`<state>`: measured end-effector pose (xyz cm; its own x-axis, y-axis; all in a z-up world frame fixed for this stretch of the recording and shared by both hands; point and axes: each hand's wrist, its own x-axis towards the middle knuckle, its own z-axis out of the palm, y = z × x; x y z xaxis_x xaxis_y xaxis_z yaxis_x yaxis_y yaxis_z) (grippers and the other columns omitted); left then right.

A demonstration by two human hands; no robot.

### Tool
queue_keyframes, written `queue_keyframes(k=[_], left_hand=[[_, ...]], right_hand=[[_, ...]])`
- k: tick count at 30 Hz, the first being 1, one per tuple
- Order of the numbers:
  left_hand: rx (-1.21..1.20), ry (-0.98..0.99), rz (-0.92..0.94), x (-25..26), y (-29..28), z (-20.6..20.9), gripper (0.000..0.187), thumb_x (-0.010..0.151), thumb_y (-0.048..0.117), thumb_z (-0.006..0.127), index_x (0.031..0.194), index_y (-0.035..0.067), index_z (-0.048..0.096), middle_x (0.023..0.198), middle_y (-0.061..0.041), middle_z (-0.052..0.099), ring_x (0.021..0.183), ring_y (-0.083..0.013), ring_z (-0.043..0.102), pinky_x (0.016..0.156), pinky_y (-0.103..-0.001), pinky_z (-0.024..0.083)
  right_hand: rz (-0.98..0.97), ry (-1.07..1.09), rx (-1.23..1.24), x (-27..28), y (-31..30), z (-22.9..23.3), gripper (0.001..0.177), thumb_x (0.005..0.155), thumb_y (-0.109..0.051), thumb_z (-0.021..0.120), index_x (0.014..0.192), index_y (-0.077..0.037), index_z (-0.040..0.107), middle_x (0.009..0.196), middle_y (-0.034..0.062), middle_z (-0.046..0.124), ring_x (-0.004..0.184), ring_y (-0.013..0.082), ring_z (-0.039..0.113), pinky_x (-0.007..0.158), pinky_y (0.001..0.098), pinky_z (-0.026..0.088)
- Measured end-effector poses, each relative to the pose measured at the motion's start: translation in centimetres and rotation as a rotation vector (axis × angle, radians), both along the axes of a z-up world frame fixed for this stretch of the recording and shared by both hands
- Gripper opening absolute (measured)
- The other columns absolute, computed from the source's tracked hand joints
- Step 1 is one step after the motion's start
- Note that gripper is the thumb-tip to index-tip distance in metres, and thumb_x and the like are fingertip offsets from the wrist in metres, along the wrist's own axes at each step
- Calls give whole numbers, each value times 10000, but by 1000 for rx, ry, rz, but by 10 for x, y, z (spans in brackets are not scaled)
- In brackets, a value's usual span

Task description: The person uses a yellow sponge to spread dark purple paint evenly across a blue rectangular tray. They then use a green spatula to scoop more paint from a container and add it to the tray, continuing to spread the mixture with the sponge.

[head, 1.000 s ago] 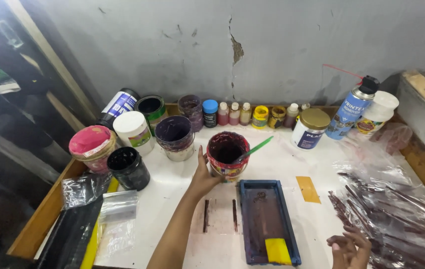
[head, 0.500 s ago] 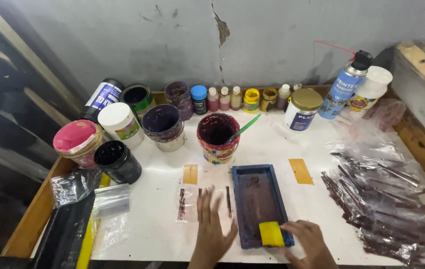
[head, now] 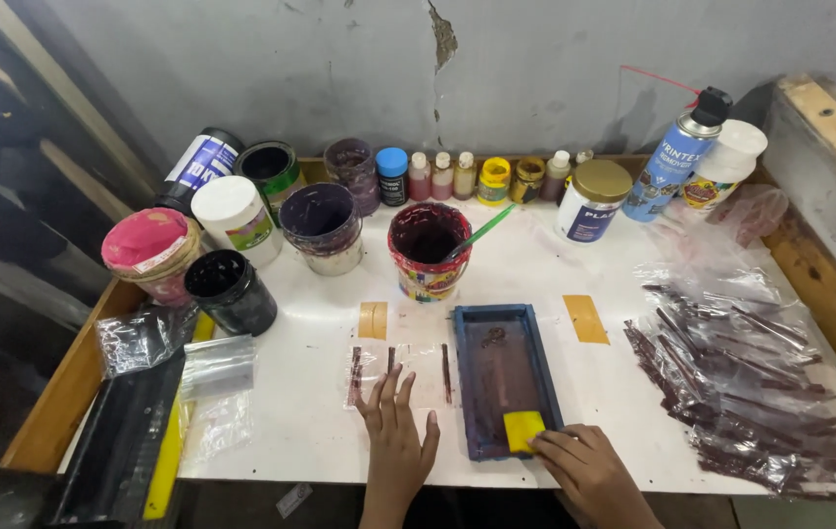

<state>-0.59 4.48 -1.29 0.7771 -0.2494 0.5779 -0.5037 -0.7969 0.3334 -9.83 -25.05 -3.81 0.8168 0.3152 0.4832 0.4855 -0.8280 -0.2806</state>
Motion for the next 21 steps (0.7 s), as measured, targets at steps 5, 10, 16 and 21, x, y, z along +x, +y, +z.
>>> queue_keyframes(k=[5,10,16,21], left_hand=[[65,4,14,-1,-1,-2,495,962,333,552,1414,133,533,1531,-120,437,1436,-331,356,1210,-674,38],[185,-104,-3,0,-3,0,425,950,388,560,1321,190,616,1500,-83,479,1383,-318,403,1164,-749,88],[265,-62,-55,2,-3,-8,517,921,520,574,1325,198,610,1493,-69,495,1370,-316,412,1110,-809,93],[336,-90,-112,2,-3,-10,671,978,610,489,1540,246,447,1506,40,496,1395,-252,395,1110,-825,48]], right_hand=[[-65,-70,59,6,8,2,329,879,-115,736,1193,-22,703,1123,128,760,980,256,721,916,392,590],[-137,-15,234,22,14,28,276,970,-115,606,1212,2,668,1080,128,743,967,240,750,925,358,629],[-181,260,244,37,12,29,296,959,-190,636,1226,-76,695,1116,58,692,982,195,718,877,333,611],[-639,414,874,62,8,47,224,984,-189,621,1169,-93,704,907,76,721,807,177,658,698,280,549]])
